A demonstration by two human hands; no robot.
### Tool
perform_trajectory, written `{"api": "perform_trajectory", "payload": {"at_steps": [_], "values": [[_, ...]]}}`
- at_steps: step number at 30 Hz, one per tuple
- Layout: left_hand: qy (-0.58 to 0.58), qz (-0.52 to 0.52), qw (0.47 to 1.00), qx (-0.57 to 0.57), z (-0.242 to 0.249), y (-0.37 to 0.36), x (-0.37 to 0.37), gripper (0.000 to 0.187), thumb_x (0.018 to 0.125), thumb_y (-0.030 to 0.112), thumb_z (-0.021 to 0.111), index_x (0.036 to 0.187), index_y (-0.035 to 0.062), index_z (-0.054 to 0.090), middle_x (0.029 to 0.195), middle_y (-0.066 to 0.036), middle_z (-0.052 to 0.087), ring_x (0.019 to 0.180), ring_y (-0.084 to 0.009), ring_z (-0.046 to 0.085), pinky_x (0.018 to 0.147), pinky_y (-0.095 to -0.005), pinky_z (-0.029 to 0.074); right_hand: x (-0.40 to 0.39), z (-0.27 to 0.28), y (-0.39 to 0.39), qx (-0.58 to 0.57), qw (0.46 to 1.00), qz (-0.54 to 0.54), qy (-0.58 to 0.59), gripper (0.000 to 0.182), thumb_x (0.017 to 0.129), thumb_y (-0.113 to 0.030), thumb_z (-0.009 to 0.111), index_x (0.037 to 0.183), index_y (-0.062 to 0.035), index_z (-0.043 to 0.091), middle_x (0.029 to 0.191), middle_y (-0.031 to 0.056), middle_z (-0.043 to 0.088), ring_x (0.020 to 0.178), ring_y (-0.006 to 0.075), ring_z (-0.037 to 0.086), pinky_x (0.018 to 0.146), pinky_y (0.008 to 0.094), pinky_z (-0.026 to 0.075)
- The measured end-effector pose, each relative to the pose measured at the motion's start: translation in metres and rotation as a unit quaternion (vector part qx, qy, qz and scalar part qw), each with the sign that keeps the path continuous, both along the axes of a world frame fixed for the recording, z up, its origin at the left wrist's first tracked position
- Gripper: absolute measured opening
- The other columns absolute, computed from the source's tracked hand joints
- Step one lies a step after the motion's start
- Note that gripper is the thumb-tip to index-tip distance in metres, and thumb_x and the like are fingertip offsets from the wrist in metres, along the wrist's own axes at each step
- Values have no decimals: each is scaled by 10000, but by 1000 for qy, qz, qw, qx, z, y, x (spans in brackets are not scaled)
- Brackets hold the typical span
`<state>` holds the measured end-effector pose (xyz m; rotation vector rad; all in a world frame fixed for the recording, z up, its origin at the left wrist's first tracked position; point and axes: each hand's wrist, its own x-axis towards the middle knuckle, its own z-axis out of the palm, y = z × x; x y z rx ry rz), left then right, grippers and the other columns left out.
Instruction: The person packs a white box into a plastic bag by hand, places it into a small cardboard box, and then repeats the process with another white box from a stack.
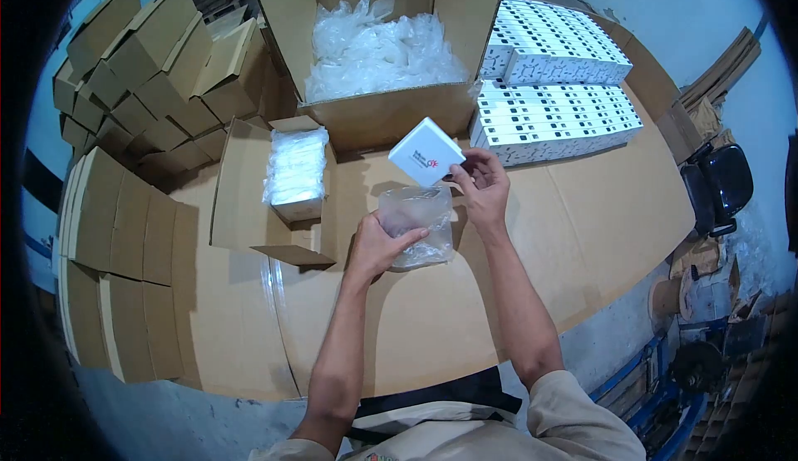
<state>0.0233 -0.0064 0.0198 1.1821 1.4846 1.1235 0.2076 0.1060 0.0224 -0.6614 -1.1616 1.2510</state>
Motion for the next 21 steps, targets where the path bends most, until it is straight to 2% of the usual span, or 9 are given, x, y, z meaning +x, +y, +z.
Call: {"api": "perform_trajectory", "payload": {"at_steps": [3, 6, 9, 12, 15, 21], "values": [[7, 10, 1000, 0, 3, -2, 1, 406, 740, 259, 916, 1003, -7, 758, 938, -98, 781, 826, -171, 725, 790, -344, 567, 2, 2, 0, -34, 998, -18, 42, 281, 924, 73, 692, 1162, 17, 552, 1059, 136, 665, 974, 203, 693, 880, 383, 648], [-15, 4, 1000, 12, -3, -1, 1, 409, 738, 249, 916, 1014, -9, 759, 939, -95, 782, 821, -164, 724, 786, -341, 567, 0, 4, -3, -56, 985, 16, 162, 229, 936, 77, 673, 1112, 6, 546, 1046, 141, 667, 990, 227, 701, 900, 427, 649], [-7, 4, 1000, 12, -2, -1, 1, 412, 737, 237, 918, 1027, -9, 759, 947, -94, 782, 825, -158, 721, 783, -336, 567, 2, 3, -3, -58, 979, 47, 191, 209, 941, 84, 662, 1086, -7, 542, 1041, 140, 675, 1004, 232, 706, 908, 436, 644], [-3, 5, 1000, 16, 3, -1, 2, 414, 738, 237, 919, 1034, -5, 759, 958, -92, 783, 835, -154, 720, 789, -335, 565, 4, 2, -5, -34, 982, 75, 168, 197, 937, 78, 670, 1062, -4, 541, 1069, 151, 681, 1011, 223, 705, 918, 442, 641], [-16, -3, 1000, 12, 9, -2, 2, 416, 741, 246, 920, 1034, -3, 759, 964, -91, 783, 848, -150, 718, 797, -333, 563, 5, 2, -6, -20, 990, 73, 121, 193, 931, 66, 687, 1046, -4, 550, 1085, 156, 693, 1010, 209, 703, 934, 415, 627], [8, -1, 1000, 9, 8, -2, 1, 427, 736, 241, 922, 1048, 1, 758, 962, -92, 783, 864, -164, 720, 823, -344, 561, 11, -2, -3, 5, 997, 66, 41, 197, 906, 20, 749, 1014, -28, 592, 1031, 112, 717, 976, 147, 691, 881, 286, 570]]}}
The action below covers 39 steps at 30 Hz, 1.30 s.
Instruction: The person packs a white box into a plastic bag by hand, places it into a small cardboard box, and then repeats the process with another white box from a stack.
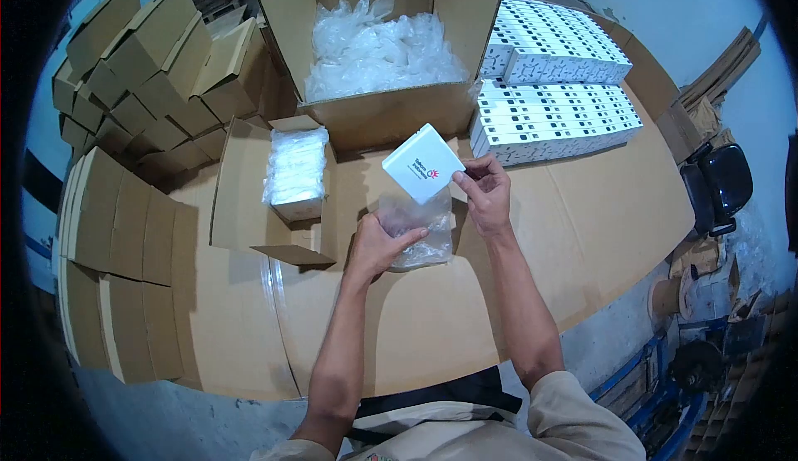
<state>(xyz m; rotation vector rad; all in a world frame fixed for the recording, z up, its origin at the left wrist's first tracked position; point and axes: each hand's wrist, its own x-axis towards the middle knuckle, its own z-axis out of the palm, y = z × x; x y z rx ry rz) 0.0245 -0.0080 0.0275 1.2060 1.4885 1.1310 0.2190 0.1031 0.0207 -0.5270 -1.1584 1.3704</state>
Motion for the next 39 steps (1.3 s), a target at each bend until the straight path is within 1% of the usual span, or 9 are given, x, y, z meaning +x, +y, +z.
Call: {"api": "perform_trajectory", "payload": {"at_steps": [6, 9, 12, 15, 24, 27, 33, 36, 39], "values": [[-24, -5, 999, -28, 3, 0, 0, 437, 731, 232, 921, 1053, -13, 754, 1005, -105, 782, 911, -177, 728, 876, -352, 555, 3, 3, 0, 3, 1000, 9, -15, 191, 904, 19, 745, 1019, -22, 597, 1023, 98, 715, 973, 138, 684, 876, 279, 545], [-24, -15, 999, -25, 1, 1, -1, 459, 744, 146, 918, 1112, -39, 714, 1049, -112, 758, 953, -176, 711, 862, -353, 570, 4, 6, -1, 3, 1000, 14, -19, 189, 908, 16, 733, 1032, -16, 594, 1025, 100, 713, 972, 141, 680, 872, 290, 543], [-17, -3, 999, -29, -3, 2, -1, 508, 738, 138, 922, 1156, -39, 695, 1083, -119, 755, 989, -190, 715, 894, -366, 573, 4, 6, -1, 12, 1000, 14, -24, 192, 909, 15, 723, 1042, -10, 588, 1024, 104, 710, 965, 142, 676, 862, 294, 539], [-19, -4, 1000, -18, -5, 1, -1, 553, 719, 239, 928, 1150, -39, 720, 1080, -149, 768, 988, -218, 734, 904, -382, 568, 4, 7, -2, 11, 999, 15, -38, 196, 906, 14, 720, 1046, -6, 585, 1019, 99, 698, 961, 142, 667, 858, 297, 534], [-2, 5, 1000, 17, -7, 2, 0, 553, 740, 241, 923, 1171, -18, 692, 1067, -135, 762, 985, -211, 725, 902, -372, 565, 3, 8, -4, 33, 993, 4, -113, 213, 903, -6, 718, 1079, 5, 598, 986, 78, 665, 936, 135, 639, 854, 285, 518], [-36, 25, 999, 27, 6, 1, 3, 536, 752, 225, 919, 1176, -10, 691, 1066, -122, 757, 999, -190, 710, 909, -353, 557, 3, 9, -3, 11, 992, 2, -122, 217, 902, -25, 721, 1081, 6, 602, 972, 72, 658, 919, 126, 628, 841, 278, 514], [-117, 29, 993, -6, -5, 5, 1, 320, 932, 185, 779, 1173, -7, 692, 1047, -63, 739, 943, -123, 668, 847, -301, 538, 2, 5, -3, 8, 986, -3, -165, 216, 916, -50, 722, 1089, 3, 606, 975, 67, 656, 912, 119, 623, 826, 272, 523], [-135, 76, 987, 50, -14, 9, 0, 240, 1016, 183, 678, 1152, -15, 696, 1015, -46, 731, 900, -96, 646, 803, -287, 525, 0, 6, -5, 7, 982, 1, -190, 259, 916, -59, 731, 1134, 9, 609, 1008, 72, 660, 943, 124, 634, 820, 268, 534], [-160, 137, 976, 56, -18, 12, 2, 257, 1037, 221, 657, 1118, -18, 703, 991, -45, 726, 875, -83, 631, 780, -278, 515, -2, 12, -9, 2, 984, 57, -170, 332, 907, -64, 745, 1203, 3, 611, 1049, 78, 663, 985, 132, 642, 810, 267, 544]]}}
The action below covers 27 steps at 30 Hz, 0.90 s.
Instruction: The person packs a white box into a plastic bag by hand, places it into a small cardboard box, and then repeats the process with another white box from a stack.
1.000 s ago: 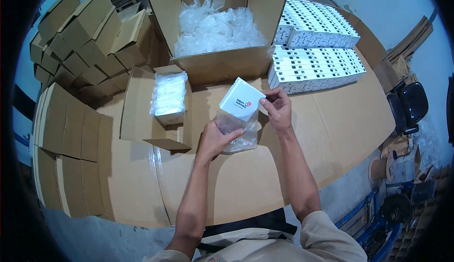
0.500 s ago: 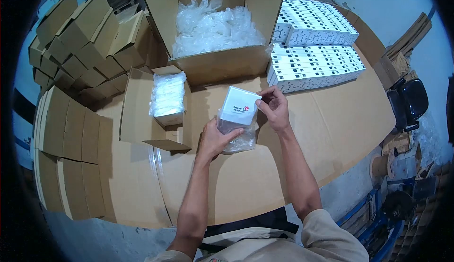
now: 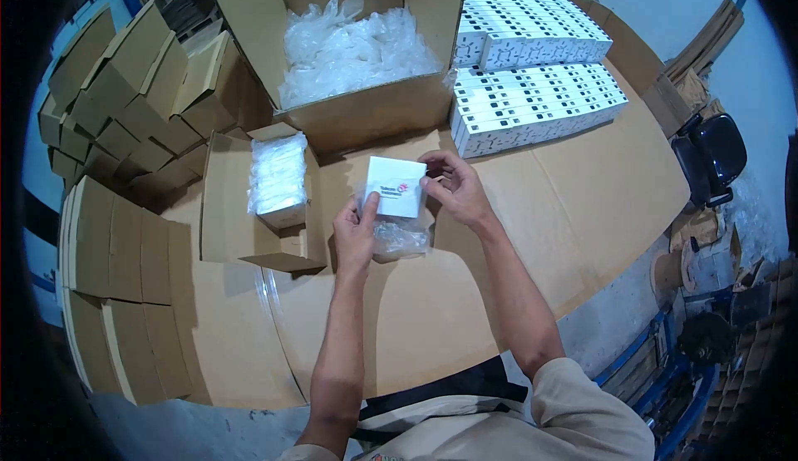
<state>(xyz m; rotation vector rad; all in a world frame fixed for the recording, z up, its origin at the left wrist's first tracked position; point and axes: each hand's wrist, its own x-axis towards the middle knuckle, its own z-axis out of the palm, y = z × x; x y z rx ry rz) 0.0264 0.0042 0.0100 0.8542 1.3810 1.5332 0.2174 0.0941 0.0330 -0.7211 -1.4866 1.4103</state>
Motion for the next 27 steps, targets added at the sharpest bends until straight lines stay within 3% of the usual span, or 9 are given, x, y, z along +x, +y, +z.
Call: {"api": "perform_trajectory", "payload": {"at_steps": [1, 4, 7, 12, 16, 22, 25, 27], "values": [[-16, 12, 1000, 0, -2, 1, 0, 269, 1038, 233, 656, 1119, -19, 704, 988, -46, 725, 872, -82, 630, 779, -276, 514, 1, 4, -2, -13, 999, 15, -47, 494, 896, -53, 756, 1348, -34, 557, 1083, 109, 662, 972, 141, 653, 799, 279, 554], [-58, 38, 998, 3, -9, 3, 0, 297, 1042, 258, 653, 1129, -21, 705, 984, -48, 723, 865, -80, 626, 773, -272, 511, 3, 20, -12, -104, 988, 83, -82, 661, 890, -48, 774, 1467, -102, 457, 1102, 122, 657, 959, 144, 657, 836, 284, 554], [-71, 38, 997, 6, -11, 4, -1, 323, 1053, 275, 632, 1161, -21, 702, 994, -50, 723, 871, -81, 623, 776, -271, 509, -2, 18, -14, -86, 986, 90, -113, 764, 880, -27, 778, 1524, -127, 379, 1073, 145, 680, 957, 155, 674, 815, 290, 565], [-70, 51, 996, 23, -15, 4, -1, 417, 1101, 336, 519, 1222, -23, 693, 1030, -52, 724, 927, -97, 626, 844, -279, 506, -3, 15, -11, -86, 989, 88, -88, 748, 879, 16, 758, 1516, -106, 385, 1045, 158, 708, 989, 159, 682, 815, 293, 560], [2, 46, 999, 12, -15, 4, -6, 457, 1113, 357, 477, 1248, -25, 688, 1062, -61, 728, 964, -114, 632, 887, -295, 504, -1, 10, -9, -61, 991, 89, -73, 687, 889, 33, 741, 1484, -89, 419, 1037, 134, 710, 984, 156, 683, 844, 290, 559], [37, 41, 998, -5, -5, 3, -5, 461, 1114, 359, 469, 1249, -22, 691, 1067, -68, 731, 972, -122, 639, 886, -317, 516, 2, 13, -8, -38, 993, 71, -86, 479, 904, 11, 745, 1337, -49, 548, 1013, 74, 703, 968, 138, 675, 864, 290, 558], [48, 41, 998, 7, 0, 3, -2, 460, 1116, 362, 462, 1254, -11, 693, 1075, -70, 731, 983, -125, 642, 894, -319, 518, 0, 10, -10, -12, 998, 48, -46, 377, 906, -45, 768, 1247, -39, 608, 1018, 39, 691, 878, 104, 656, 767, 278, 544], [49, 24, 998, 23, 4, 2, -2, 457, 1118, 362, 455, 1260, 0, 695, 1090, -72, 730, 1000, -129, 644, 908, -317, 516, 2, 11, -10, -12, 997, 45, -63, 322, 905, -61, 775, 1191, -22, 635, 1003, 40, 701, 888, 109, 666, 781, 278, 550]]}}
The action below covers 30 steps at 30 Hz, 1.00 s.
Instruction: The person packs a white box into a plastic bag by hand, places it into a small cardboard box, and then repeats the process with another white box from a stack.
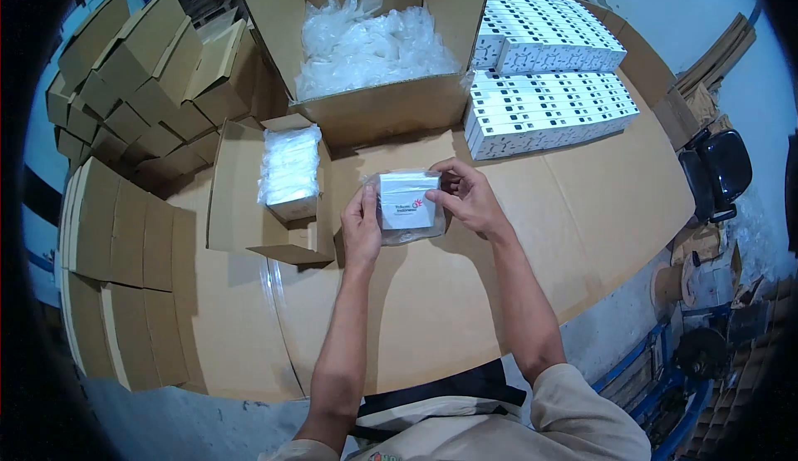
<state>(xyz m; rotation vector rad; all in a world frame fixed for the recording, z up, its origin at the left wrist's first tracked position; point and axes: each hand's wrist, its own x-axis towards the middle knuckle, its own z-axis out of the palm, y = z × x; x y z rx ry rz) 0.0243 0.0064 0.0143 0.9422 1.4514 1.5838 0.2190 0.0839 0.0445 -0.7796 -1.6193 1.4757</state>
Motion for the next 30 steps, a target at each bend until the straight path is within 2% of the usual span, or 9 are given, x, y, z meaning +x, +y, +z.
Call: {"api": "perform_trajectory", "payload": {"at_steps": [4, 7, 13, 16, 19, 22, 24, 27, 30], "values": [[-17, -20, 1000, 16, 10, -2, 2, 459, 1124, 362, 435, 1264, 14, 698, 1124, -72, 723, 1034, -141, 642, 948, -311, 504, 5, -4, 4, 12, 999, -1, -42, 221, 892, -78, 789, 1070, 4, 687, 963, 46, 717, 900, 120, 683, 816, 281, 559], [-9, -28, 999, 21, 11, -3, 1, 469, 1126, 368, 425, 1265, 11, 696, 1141, -70, 719, 1054, -148, 639, 971, -314, 496, 6, -2, 3, 19, 1000, -12, -21, 182, 884, -78, 795, 1011, 17, 708, 944, 54, 729, 888, 114, 683, 822, 279, 558], [-23, -38, 998, 47, 9, -3, 0, 488, 1125, 385, 420, 1254, -3, 686, 1183, -74, 711, 1089, -155, 636, 991, -322, 491, 0, -3, 1, 19, 998, -29, 60, 158, 868, -30, 797, 993, 23, 716, 983, 82, 744, 921, 140, 699, 833, 294, 565], [-45, -44, 996, 63, 7, -2, 0, 484, 1125, 387, 418, 1248, 3, 685, 1208, -78, 704, 1105, -158, 633, 1005, -326, 487, -1, -10, 4, -6, 995, -38, 87, 175, 877, -8, 785, 1032, 19, 709, 1002, 107, 748, 945, 155, 712, 838, 299, 577], [-55, -47, 995, 66, 14, -3, 3, 476, 1125, 387, 418, 1255, 13, 681, 1216, -78, 701, 1119, -160, 628, 1015, -329, 482, -4, -6, 0, -37, 990, -81, 105, 280, 896, -2, 766, 1159, 13, 672, 1051, 145, 754, 968, 161, 719, 840, 289, 580], [-46, -46, 996, 68, 16, -2, 4, 473, 1122, 395, 424, 1275, 23, 673, 1213, -76, 701, 1122, -160, 627, 1014, -332, 486, -5, -4, -2, -91, 982, -82, 141, 398, 912, 0, 750, 1285, -1, 611, 1123, 179, 746, 990, 165, 721, 861, 273, 571], [-22, -45, 997, 58, 13, -2, -1, 479, 1118, 408, 430, 1291, 27, 664, 1213, -74, 702, 1120, -162, 627, 1008, -337, 494, -7, -6, 0, -85, 983, -63, 153, 461, 914, 3, 744, 1344, -7, 579, 1131, 181, 746, 990, 162, 720, 876, 272, 568], [-111, -67, 990, 51, 21, -4, -5, 381, 1089, 316, 545, 1307, 23, 651, 1204, -91, 701, 1106, -155, 629, 975, -324, 513, -8, 8, -6, -82, 985, -38, 148, 507, 909, -2, 751, 1383, -12, 570, 1109, 161, 755, 989, 149, 711, 877, 263, 562], [-73, -103, 990, 68, 39, -10, -3, 337, 1012, 170, 678, 1309, 14, 645, 1169, -106, 699, 1101, -143, 630, 911, -288, 535, -8, 11, -6, -22, 996, -7, 88, 460, 898, -28, 772, 1335, -9, 628, 1054, 108, 764, 971, 126, 692, 847, 255, 557]]}}
